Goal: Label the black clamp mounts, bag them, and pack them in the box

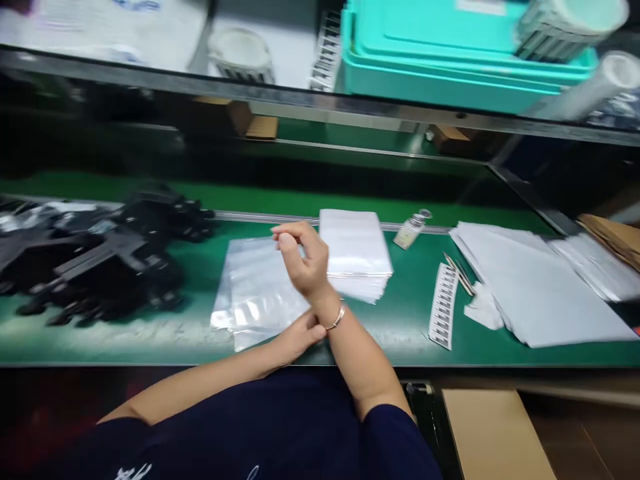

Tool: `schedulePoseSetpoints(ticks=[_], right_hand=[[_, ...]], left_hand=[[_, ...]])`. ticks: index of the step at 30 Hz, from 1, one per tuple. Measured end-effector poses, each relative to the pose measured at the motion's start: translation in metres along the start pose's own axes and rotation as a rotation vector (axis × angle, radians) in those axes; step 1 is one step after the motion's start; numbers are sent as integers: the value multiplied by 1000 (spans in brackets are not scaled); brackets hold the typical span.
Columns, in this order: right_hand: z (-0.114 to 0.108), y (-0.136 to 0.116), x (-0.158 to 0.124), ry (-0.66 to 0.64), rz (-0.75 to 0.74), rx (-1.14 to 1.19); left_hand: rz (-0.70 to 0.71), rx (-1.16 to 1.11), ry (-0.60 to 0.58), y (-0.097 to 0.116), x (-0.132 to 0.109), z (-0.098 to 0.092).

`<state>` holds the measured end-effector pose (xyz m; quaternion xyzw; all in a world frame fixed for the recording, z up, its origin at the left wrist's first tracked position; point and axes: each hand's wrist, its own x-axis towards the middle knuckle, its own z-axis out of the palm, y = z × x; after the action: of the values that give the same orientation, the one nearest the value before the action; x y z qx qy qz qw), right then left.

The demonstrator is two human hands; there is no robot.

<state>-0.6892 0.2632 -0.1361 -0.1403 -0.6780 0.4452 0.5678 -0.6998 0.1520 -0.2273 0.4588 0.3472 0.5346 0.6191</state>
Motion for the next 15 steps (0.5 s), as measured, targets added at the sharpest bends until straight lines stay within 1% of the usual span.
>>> schedulePoseSetpoints(ticks=[1,2,3,4,5,6,7,8,9,10,11,12,15], right_hand=[[-7,7,4,-83,-116,-203],[-14,15,7,-180,-198,-392],[-21,25,8,-259,-241,-553],[-28,36,6,-323,-240,-681],[-35,48,2,-405,-211,-784],[-41,59,-5,-500,-164,-883],[-46,70,-15,-607,-116,-989],[-50,80,-25,-700,-65,-1105],[-53,88,-36,-760,-25,-1199],[-55,94,-45,-790,4,-1275],[-55,98,-52,-799,27,-1337],[-54,101,-56,-795,40,-1382],[-46,102,-56,-768,59,-1457]], left_hand=[[-22,126,-46,1,-5,-14],[-28,279,-50,3,-10,-31],[-18,457,-5,6,-17,-50],[-6,656,88,11,-23,-72],[-8,864,219,17,-31,-96],[-45,1058,355,22,-38,-119],[-134,1210,482,27,-45,-142],[-245,1303,582,31,-51,-162],[-343,1344,637,34,-55,-179],[-414,1351,660,34,-58,-191],[-449,1337,651,34,-59,-200],[-452,1319,625,32,-58,-205],[-397,1291,573,25,-48,-204]])
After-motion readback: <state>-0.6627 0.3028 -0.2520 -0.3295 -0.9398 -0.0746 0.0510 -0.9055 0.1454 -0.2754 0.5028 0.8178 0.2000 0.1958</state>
